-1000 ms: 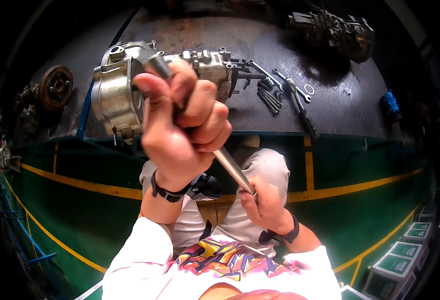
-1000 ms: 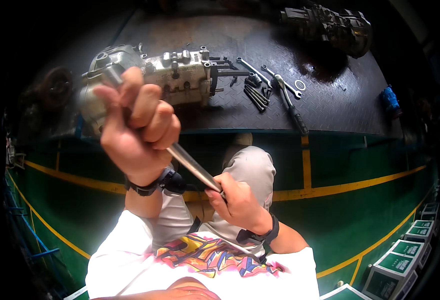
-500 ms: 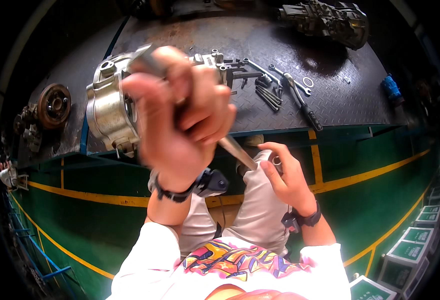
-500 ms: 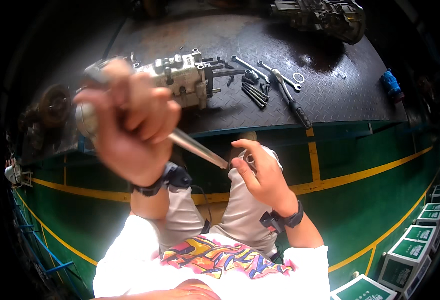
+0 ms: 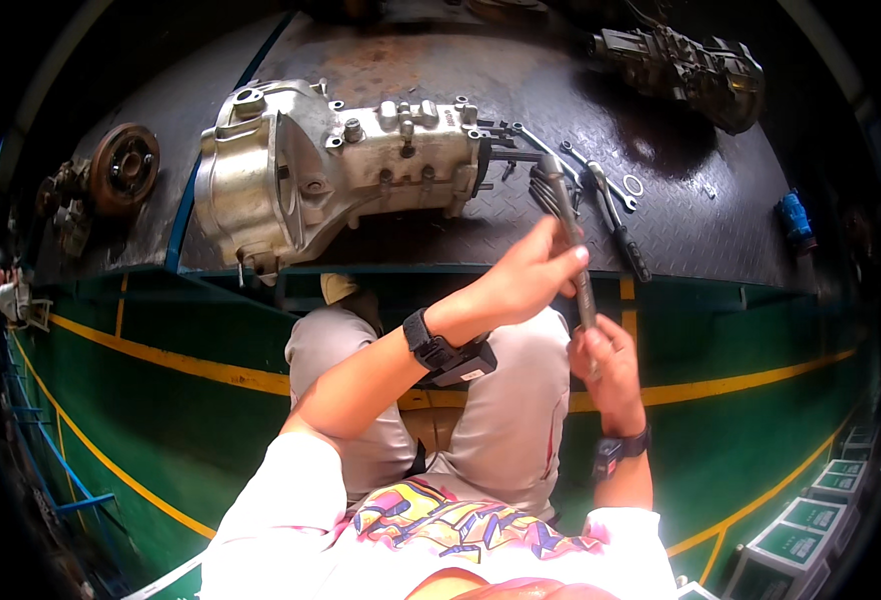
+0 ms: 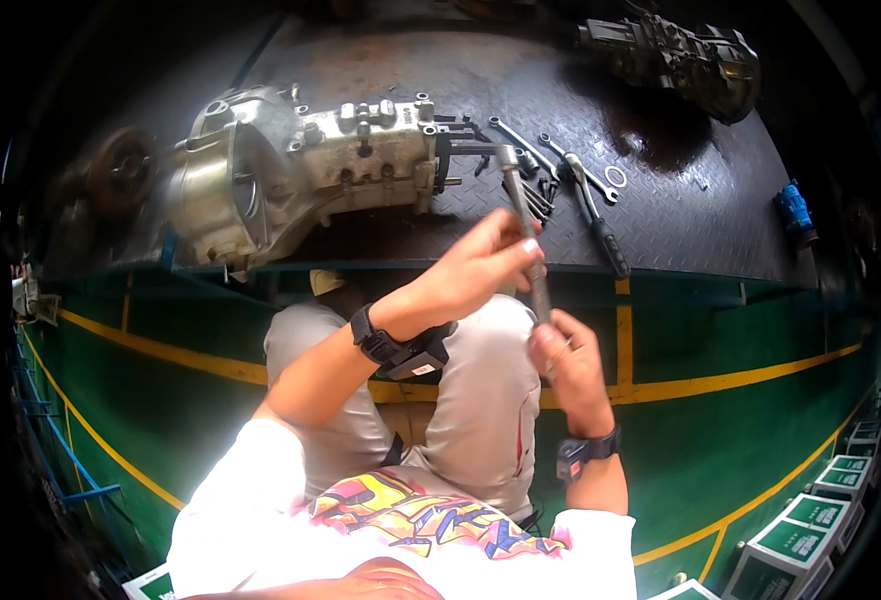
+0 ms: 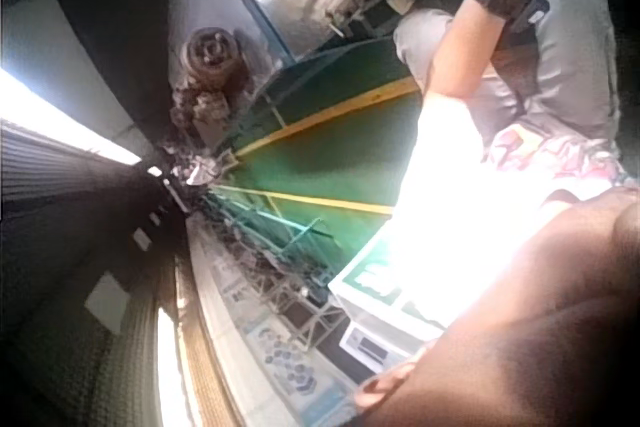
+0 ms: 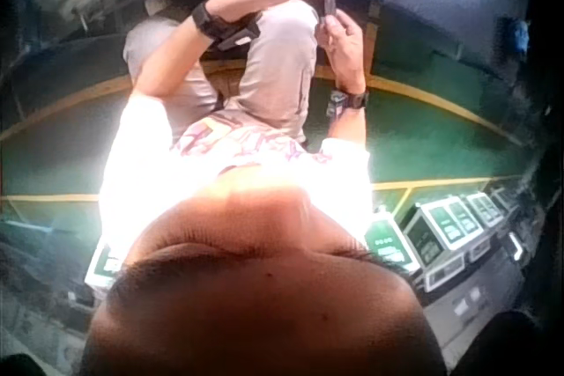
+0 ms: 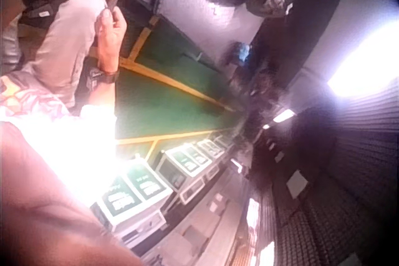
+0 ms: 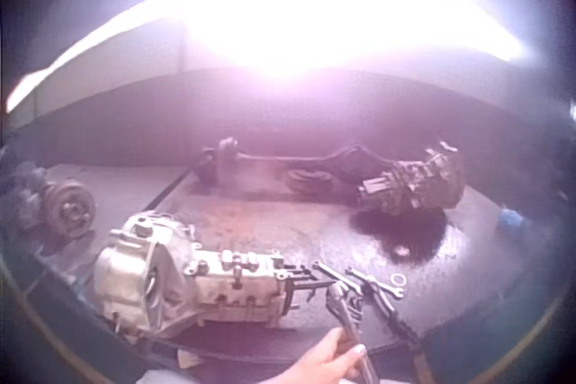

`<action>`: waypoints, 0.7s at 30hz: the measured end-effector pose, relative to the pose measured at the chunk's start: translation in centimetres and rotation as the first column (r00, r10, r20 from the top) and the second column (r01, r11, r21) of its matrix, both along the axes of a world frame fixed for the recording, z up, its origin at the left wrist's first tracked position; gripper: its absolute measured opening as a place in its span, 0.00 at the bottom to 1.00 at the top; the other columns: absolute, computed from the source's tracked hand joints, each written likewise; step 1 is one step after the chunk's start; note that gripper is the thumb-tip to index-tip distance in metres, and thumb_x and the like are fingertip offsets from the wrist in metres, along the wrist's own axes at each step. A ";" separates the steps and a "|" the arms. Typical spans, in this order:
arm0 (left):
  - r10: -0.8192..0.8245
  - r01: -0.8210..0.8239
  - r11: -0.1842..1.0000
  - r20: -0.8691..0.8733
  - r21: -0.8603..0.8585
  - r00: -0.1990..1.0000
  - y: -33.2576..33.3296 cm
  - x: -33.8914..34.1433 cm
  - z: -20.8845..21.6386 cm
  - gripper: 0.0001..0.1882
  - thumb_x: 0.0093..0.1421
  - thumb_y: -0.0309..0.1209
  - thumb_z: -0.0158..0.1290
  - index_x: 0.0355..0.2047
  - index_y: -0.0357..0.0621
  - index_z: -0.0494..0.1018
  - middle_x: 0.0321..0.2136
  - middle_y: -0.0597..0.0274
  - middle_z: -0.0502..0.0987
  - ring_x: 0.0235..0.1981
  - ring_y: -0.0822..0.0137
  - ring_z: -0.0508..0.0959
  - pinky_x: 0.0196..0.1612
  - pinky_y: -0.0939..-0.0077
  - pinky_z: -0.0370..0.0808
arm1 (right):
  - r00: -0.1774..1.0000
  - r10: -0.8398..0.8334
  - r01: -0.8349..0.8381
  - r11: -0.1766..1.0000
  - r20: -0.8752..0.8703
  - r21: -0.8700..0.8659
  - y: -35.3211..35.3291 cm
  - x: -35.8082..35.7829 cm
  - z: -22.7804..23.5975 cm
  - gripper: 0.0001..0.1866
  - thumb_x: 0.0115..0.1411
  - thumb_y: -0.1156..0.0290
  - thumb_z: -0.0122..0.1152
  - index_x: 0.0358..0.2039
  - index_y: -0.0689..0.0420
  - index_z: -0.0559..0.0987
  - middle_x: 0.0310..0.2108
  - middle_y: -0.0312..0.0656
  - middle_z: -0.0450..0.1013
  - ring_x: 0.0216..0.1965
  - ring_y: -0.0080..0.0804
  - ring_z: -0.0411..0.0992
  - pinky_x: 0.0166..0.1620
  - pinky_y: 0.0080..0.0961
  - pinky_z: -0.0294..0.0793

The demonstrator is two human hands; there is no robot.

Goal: The person disassembles a metal mechanical housing on a workbench by using a socket extension and a speed handle to loosen and remove bolts from the casing.

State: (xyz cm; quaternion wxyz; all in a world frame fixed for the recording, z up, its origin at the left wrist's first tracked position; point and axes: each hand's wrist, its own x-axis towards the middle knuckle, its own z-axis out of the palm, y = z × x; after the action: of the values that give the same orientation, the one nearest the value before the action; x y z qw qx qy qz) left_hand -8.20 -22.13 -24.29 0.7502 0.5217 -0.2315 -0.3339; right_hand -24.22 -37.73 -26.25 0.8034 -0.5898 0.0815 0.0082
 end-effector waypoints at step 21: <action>0.914 -0.948 0.285 -0.339 0.141 0.224 46.6 3.1 -4.3 0.09 0.70 0.36 0.57 0.41 0.43 0.78 0.35 0.62 0.79 0.38 0.65 0.80 0.40 0.71 0.75 | 0.954 -0.210 0.168 -0.210 0.212 -0.963 -7.3 10.8 -5.3 0.14 0.70 0.55 0.64 0.42 0.52 0.82 0.37 0.47 0.83 0.38 0.56 0.82 0.38 0.49 0.79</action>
State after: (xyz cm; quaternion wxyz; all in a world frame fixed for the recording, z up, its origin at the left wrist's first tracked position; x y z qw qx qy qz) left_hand -5.09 24.49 -28.62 0.8514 0.4496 0.2499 0.1031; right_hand -13.46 -45.04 -31.59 0.0550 -0.9713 0.1575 -0.1695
